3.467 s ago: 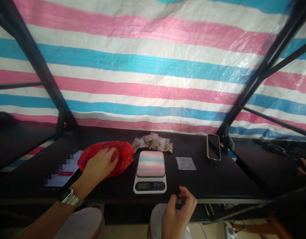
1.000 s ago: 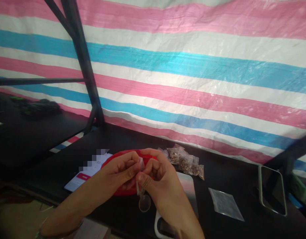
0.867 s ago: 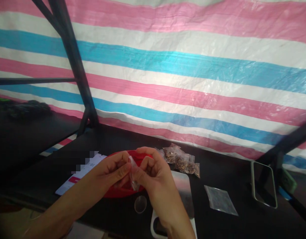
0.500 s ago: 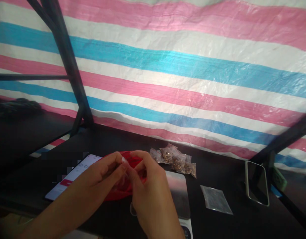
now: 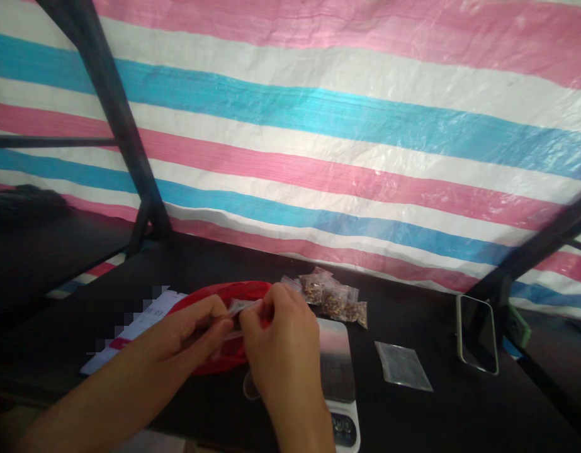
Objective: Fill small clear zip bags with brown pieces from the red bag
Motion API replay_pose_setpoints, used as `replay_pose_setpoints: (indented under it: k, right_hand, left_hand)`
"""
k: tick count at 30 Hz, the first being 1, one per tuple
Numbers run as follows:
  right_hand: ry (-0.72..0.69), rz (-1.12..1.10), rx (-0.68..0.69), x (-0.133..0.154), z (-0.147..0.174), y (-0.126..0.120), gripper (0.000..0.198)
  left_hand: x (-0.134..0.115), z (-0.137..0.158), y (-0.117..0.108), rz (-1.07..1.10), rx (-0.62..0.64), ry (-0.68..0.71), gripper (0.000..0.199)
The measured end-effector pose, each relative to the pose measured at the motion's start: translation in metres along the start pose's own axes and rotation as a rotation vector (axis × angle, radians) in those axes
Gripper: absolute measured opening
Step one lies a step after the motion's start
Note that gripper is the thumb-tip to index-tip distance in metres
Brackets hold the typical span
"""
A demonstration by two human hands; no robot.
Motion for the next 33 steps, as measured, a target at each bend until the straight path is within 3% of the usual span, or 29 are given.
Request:
replay_pose_setpoints:
  k: [3, 6, 9, 13, 17, 20, 24, 28, 33]
  right_hand:
    - [0.049, -0.07, 0.073, -0.006, -0.002, -0.002, 0.025]
    - [0.122, -0.312, 0.188, -0.016, -0.003, 0.003, 0.03]
    - [0.192, -0.549, 0.201, -0.029, -0.003, 0.012, 0.04]
    - [0.423, -0.769, 0.316, -0.047, 0.001, 0.039, 0.057]
    - [0.473, -0.932, 0.197, -0.059, -0.007, 0.044, 0.059]
    - [0.387, -0.893, 0.117, -0.066, -0.016, 0.045, 0.05]
    - [0.254, -0.62, 0.033, -0.07, -0.021, 0.05, 0.04]
    - [0.156, -0.388, 0.082, -0.068, -0.018, 0.063, 0.039]
    - [0.107, -0.393, 0.181, -0.064, -0.014, 0.072, 0.044]
  left_hand:
    - [-0.001, -0.001, -0.005, 0.002, -0.071, -0.037, 0.031]
    - [0.001, -0.006, -0.018, 0.121, -0.155, -0.015, 0.03]
    - [0.007, -0.013, -0.028, 0.286, -0.158, 0.009, 0.033]
    - [0.017, -0.019, -0.033, 0.357, -0.149, 0.01, 0.036]
    - [0.028, -0.023, -0.031, 0.277, -0.115, 0.002, 0.034]
    - [0.042, -0.027, -0.032, 0.018, -0.126, -0.009, 0.026]
    - [0.061, -0.031, -0.041, -0.282, -0.26, 0.012, 0.024]
    - [0.069, -0.035, -0.041, -0.32, -0.299, 0.019, 0.03]
    - [0.067, -0.04, -0.028, -0.345, -0.29, 0.066, 0.037]
Point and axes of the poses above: each hand's wrist, its own z-axis away from the middle knuckle, its own y-axis out of the palm, x = y × z, the point moved 6 cm from there along -z, towards the middle knuckle, and after that the axes turned 11 degrees about -z, right-handed, at the moved point
